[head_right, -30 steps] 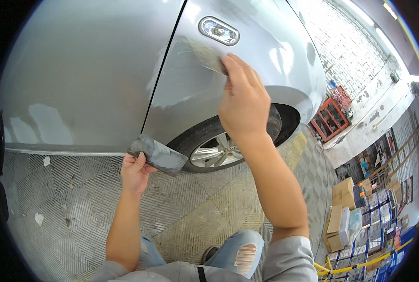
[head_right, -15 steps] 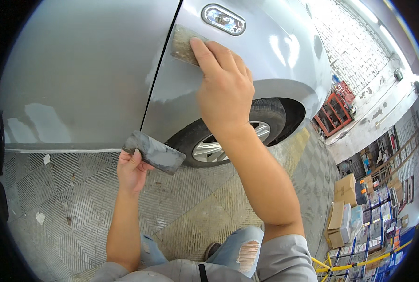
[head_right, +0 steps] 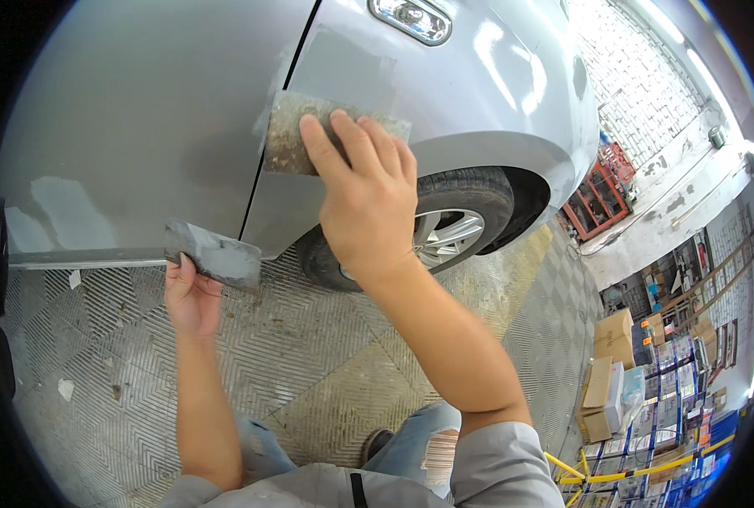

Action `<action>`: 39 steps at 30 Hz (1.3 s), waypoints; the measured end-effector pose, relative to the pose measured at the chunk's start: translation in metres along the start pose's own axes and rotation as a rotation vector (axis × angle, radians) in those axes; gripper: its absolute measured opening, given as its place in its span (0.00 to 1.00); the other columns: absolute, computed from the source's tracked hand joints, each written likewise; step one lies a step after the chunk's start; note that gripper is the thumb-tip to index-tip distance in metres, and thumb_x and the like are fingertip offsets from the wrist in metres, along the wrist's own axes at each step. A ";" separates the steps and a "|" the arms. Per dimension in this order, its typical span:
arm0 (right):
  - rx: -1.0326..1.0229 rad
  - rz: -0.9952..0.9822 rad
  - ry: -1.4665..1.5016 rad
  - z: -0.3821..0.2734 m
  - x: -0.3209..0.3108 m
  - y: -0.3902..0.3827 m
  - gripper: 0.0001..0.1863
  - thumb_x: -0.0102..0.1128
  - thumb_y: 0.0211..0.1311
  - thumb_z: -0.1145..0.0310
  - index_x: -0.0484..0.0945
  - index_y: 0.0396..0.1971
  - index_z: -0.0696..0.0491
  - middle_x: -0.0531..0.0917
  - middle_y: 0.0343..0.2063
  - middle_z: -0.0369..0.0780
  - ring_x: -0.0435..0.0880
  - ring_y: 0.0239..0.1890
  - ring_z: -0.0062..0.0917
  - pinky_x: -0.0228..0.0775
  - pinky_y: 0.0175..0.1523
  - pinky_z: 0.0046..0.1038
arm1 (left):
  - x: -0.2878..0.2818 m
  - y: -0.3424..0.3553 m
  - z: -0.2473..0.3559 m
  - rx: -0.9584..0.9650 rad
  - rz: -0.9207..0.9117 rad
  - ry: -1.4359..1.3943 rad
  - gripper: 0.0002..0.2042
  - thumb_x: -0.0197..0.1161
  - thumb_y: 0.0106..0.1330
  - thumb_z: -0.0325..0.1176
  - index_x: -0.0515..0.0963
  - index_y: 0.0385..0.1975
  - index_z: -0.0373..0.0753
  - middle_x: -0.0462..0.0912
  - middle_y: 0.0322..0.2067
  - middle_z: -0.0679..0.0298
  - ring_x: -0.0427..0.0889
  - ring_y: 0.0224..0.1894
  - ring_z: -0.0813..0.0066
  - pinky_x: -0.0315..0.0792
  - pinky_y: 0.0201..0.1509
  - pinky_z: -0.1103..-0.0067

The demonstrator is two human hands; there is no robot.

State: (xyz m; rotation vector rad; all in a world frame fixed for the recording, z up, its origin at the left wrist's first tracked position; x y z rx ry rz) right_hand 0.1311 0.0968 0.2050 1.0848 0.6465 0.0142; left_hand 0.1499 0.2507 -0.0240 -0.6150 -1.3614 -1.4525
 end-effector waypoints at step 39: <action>0.233 -0.103 0.263 0.054 -0.041 -0.038 0.15 0.54 0.53 0.79 0.79 0.42 0.55 0.83 0.38 0.43 0.82 0.40 0.37 0.75 0.45 0.33 | 0.019 -0.004 0.005 0.066 0.229 0.188 0.10 0.54 0.69 0.30 0.73 0.47 0.35 0.82 0.40 0.58 0.85 0.35 0.71 0.84 0.31 0.78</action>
Point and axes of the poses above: each hand's wrist, its own y-axis towards the middle knuckle, its own x-axis out of the palm, z = x × y, the point moved 10 cm from there along y, towards the middle knuckle
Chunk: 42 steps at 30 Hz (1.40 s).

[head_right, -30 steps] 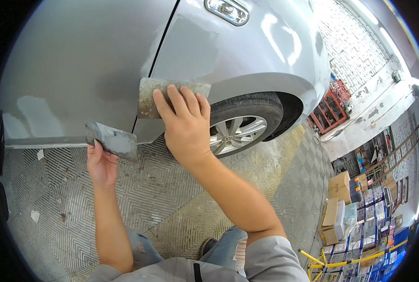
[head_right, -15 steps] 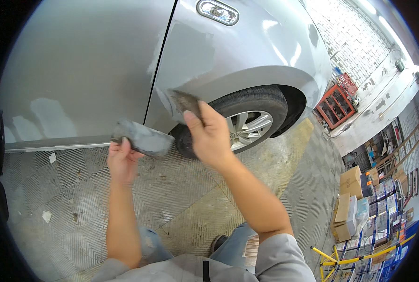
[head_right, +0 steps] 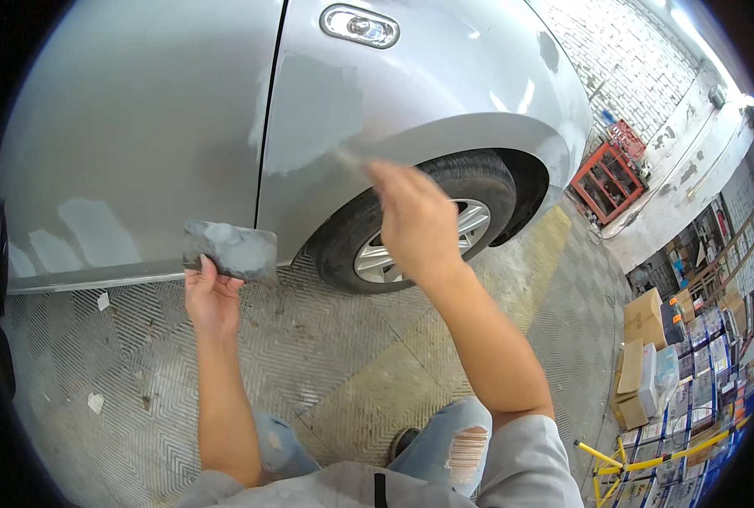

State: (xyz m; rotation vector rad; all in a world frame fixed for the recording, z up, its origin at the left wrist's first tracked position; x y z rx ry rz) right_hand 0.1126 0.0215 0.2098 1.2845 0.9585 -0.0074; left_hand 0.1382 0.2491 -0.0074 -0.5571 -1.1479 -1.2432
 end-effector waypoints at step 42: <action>0.084 -0.462 0.110 0.028 0.008 -0.072 0.12 0.57 0.58 0.76 0.79 0.43 0.55 0.82 0.32 0.43 0.82 0.31 0.32 0.73 0.36 0.27 | 0.035 -0.018 -0.044 -0.083 -0.057 0.038 0.09 0.54 0.68 0.28 0.73 0.46 0.36 0.82 0.40 0.58 0.84 0.36 0.71 0.84 0.31 0.78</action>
Point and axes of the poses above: each hand's wrist, its own y-axis towards the middle knuckle, its own x-axis out of the palm, z = x × y, the point moved 10 cm from there along y, towards the middle knuckle
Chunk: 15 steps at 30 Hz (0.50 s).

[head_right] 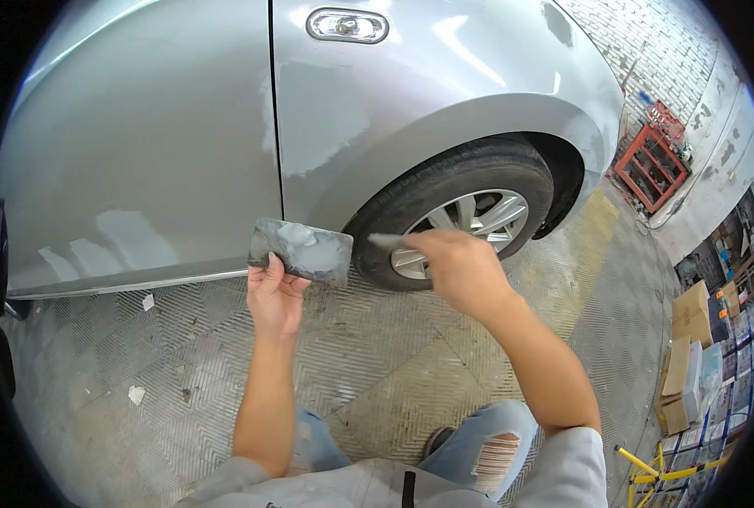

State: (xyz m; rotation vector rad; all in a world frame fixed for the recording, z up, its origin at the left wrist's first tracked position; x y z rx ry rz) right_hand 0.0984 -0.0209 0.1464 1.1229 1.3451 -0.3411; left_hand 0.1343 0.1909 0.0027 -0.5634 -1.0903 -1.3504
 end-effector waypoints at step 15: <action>0.455 -0.128 0.336 0.064 0.037 -0.073 0.08 0.58 0.63 0.70 0.80 0.39 0.56 0.78 0.24 0.38 0.75 0.25 0.22 0.67 0.33 0.22 | 0.020 -0.038 -0.089 -0.317 -0.041 0.359 0.08 0.58 0.65 0.24 0.75 0.43 0.35 0.82 0.36 0.62 0.83 0.33 0.75 0.82 0.30 0.79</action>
Point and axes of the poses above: each hand's wrist, its own y-axis towards the middle knuckle, its own x-axis out of the palm, z = x × y, the point moved 10 cm from there along y, towards the middle knuckle
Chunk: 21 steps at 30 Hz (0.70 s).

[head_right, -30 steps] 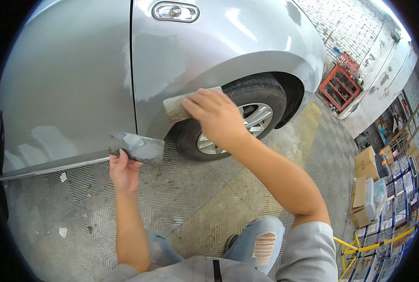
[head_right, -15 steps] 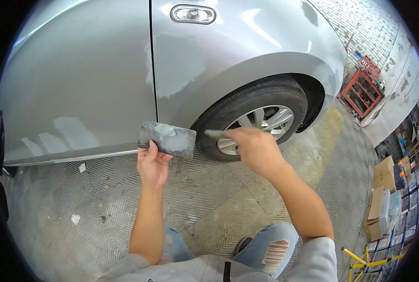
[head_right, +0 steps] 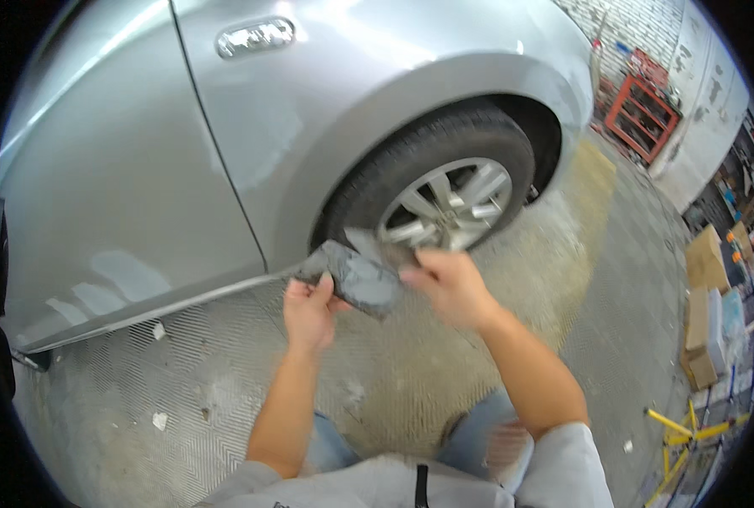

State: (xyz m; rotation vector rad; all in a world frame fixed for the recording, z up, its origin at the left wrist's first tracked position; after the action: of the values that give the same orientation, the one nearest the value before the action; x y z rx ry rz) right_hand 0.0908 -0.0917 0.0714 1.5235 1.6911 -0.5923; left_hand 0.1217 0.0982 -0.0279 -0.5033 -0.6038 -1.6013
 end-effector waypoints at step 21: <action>-0.525 0.596 -0.219 -0.045 -0.081 -0.019 0.15 0.56 0.48 0.83 0.80 0.38 0.55 0.83 0.39 0.43 0.82 0.43 0.36 0.73 0.48 0.31 | 0.007 0.000 0.048 0.204 0.085 -0.126 0.08 0.54 0.69 0.27 0.72 0.45 0.35 0.82 0.39 0.59 0.84 0.34 0.72 0.83 0.29 0.78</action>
State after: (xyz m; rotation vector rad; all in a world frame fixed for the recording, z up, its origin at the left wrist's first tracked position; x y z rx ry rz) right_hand 0.0606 -0.1097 0.1592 1.4068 1.0329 0.0094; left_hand 0.1200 0.1239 0.0137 -0.4732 -0.8217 -1.4171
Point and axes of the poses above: each hand's wrist, its own y-axis towards the middle knuckle, its own x-axis out of the palm, z = x × y, the point moved 10 cm from there along y, towards the middle knuckle
